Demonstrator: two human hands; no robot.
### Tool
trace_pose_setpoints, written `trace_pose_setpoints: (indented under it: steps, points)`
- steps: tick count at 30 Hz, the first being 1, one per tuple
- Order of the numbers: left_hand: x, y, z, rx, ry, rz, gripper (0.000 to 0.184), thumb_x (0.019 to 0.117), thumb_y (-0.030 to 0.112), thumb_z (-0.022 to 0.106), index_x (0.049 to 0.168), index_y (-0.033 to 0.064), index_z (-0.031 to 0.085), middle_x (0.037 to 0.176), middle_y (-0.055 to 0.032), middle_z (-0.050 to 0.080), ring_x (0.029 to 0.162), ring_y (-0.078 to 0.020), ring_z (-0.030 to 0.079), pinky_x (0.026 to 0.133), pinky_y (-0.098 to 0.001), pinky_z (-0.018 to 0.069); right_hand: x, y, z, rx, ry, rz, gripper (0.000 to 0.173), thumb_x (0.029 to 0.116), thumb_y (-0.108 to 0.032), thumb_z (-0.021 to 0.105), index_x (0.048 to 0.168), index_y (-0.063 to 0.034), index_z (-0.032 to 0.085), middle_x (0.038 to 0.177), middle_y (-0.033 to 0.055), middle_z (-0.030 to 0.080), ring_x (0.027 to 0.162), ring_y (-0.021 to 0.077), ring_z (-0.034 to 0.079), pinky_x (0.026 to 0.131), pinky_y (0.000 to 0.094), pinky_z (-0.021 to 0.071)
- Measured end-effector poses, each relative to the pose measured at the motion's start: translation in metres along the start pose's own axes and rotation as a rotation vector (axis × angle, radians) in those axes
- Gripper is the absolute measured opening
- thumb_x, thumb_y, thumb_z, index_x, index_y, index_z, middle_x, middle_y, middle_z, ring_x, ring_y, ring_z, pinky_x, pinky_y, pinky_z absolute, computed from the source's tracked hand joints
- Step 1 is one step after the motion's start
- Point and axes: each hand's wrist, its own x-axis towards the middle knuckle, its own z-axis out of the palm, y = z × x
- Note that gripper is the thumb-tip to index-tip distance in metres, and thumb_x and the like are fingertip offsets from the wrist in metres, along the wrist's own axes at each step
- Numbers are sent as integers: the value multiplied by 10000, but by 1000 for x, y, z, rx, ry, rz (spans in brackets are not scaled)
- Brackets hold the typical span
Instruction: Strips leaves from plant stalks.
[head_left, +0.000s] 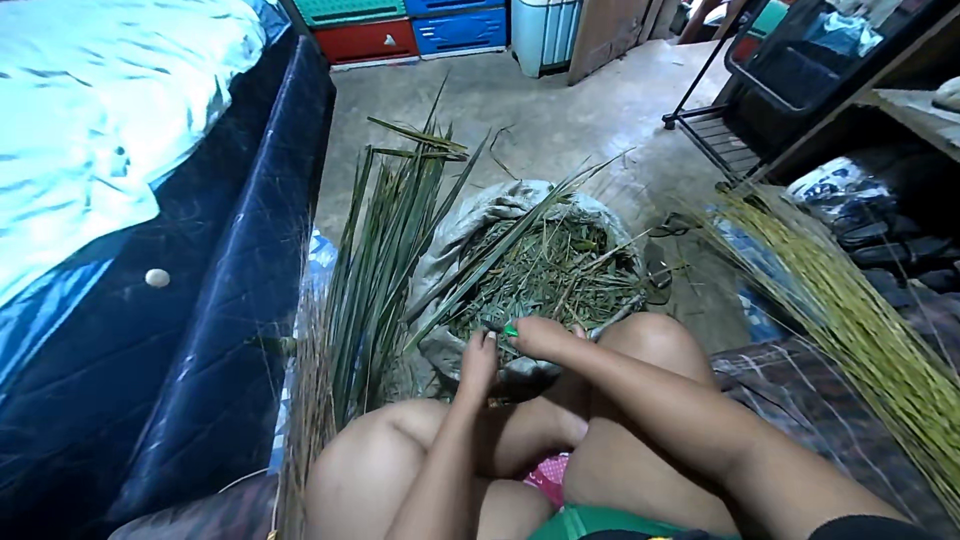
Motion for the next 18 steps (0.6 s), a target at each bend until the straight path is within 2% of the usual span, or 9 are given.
trace_pose_setpoints:
  steps: [4,7,9,12,15,16,18]
  points:
    - [-3,6,2,-53,-3,-5,359,1128,148,348,1407,-21,498,892,-104,601,685,-157,609,660,-323,546,-4,-3,-6,-8,98,74,372,1078,-276,476,1276,0,628,1286,250,654,1224,432,627,960,653,488]
    - [-6,9,6,-96,41,7,334,1123,122,357,1376,-28,515,841,-81,589,638,-132,596,624,-297,540,4,7,-22,43,209,178,370,1072,-223,470,1331,8,600,1331,249,639,1250,429,618,980,639,493]
    - [-9,10,5,-121,64,13,327,1120,119,368,1368,-30,521,834,-79,591,625,-126,596,615,-292,542,10,16,-35,60,230,229,393,1086,-246,445,1359,-1,587,1364,238,625,1282,409,605,1003,628,484]
    - [-8,10,2,-144,75,13,326,1122,131,376,1372,-18,524,835,-76,594,631,-127,604,611,-288,543,6,11,-27,68,208,132,386,1083,-271,473,1326,-1,605,1316,249,640,1245,419,619,988,635,485]
    - [-6,14,2,-176,93,13,311,1123,125,368,1335,-48,515,835,-89,582,642,-141,600,626,-305,543,-8,-9,-5,24,165,-2,361,1072,-272,493,1294,-17,623,1253,246,668,1190,431,644,950,646,496]
    - [-6,15,2,-198,101,15,285,1122,122,368,1292,-53,517,825,-84,565,636,-135,594,622,-300,543,-10,-12,-3,7,164,-7,356,1071,-270,496,1295,-23,621,1250,242,672,1190,430,646,944,645,500]
    - [-8,13,2,-260,122,24,297,1119,119,387,1317,-40,541,816,-68,560,619,-117,578,599,-278,529,-6,-7,-11,14,202,45,352,1070,-256,498,1305,-21,613,1260,240,671,1196,429,646,950,638,502]
